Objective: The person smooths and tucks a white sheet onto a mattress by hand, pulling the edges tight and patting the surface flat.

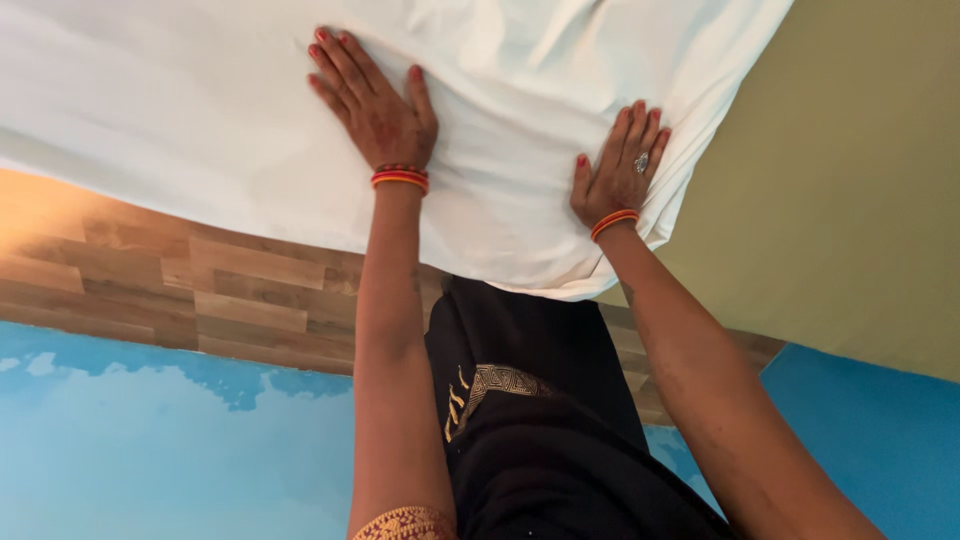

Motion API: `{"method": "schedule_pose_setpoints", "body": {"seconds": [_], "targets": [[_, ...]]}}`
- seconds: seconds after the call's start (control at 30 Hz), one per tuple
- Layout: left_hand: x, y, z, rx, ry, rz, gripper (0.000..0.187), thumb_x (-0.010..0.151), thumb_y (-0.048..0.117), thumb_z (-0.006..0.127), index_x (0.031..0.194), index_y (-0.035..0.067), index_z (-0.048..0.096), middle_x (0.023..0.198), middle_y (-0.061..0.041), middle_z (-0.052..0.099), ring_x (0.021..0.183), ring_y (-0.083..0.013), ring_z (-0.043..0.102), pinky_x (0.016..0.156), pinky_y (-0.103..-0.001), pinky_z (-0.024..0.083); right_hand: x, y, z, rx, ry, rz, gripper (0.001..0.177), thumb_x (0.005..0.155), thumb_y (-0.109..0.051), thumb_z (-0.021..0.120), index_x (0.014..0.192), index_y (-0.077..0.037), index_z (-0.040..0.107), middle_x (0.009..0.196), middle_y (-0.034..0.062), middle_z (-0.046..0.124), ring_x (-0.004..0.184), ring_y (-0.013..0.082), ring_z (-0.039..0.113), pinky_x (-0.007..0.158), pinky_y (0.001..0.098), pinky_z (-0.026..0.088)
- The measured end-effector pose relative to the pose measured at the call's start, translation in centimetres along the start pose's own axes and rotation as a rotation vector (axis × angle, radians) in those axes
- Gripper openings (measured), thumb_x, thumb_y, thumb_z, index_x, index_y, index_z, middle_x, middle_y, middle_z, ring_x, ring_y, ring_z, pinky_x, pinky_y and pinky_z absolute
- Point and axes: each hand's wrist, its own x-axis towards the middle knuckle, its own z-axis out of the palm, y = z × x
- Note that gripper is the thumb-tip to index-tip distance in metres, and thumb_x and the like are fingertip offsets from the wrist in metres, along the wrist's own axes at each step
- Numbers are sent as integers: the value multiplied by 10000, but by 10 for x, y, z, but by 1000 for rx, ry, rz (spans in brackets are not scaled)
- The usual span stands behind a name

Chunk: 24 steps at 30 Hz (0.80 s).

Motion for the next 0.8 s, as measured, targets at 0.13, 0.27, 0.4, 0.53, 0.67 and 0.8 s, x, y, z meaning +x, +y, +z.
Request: {"method": "schedule_pose_setpoints", "body": {"seconds": [0.13,0.27,0.4,0.53,0.67,0.8], "targets": [[15,49,-7,-12,-351,142,879,1068,478,515,1588,-140,166,1684,-299,104,1576,-449,47,1306,-544,34,2,0,1,-2,9,8,759,1061,-360,475,1590,129,233,1684,310,182,1583,500,104,1294,631,37],[17,67,-8,-101,-401,385,862,1071,483,523,1620,-81,171,1712,-227,116,1596,-378,50,1318,-537,30,3,1,1,0,-16,20,765,1047,-351,470,1587,137,235,1684,310,195,1573,510,109,1284,640,41],[21,75,-4,-118,-337,42,927,1003,529,551,1603,-60,160,1704,-172,119,1595,-309,54,1298,-523,5,2,3,3,1,-21,18,780,1026,-352,480,1581,138,236,1678,316,194,1571,515,109,1283,645,45],[21,78,3,-44,-219,-82,869,1047,523,517,1632,-18,169,1726,-152,118,1613,-299,49,1323,-509,-5,0,5,6,15,-38,41,792,1012,-361,486,1581,130,237,1677,309,196,1569,511,112,1279,642,50],[22,80,4,0,-214,-65,872,1055,535,498,1630,-25,157,1722,-166,110,1609,-310,44,1316,-519,-1,1,7,7,13,-28,39,792,1012,-361,477,1586,127,232,1681,302,198,1572,500,113,1280,635,49],[21,81,7,31,-212,-67,867,1065,534,490,1632,-28,150,1723,-169,106,1607,-320,39,1316,-523,-1,2,5,5,30,-38,44,799,1015,-374,481,1586,123,223,1679,298,196,1572,495,109,1279,632,41]]}}
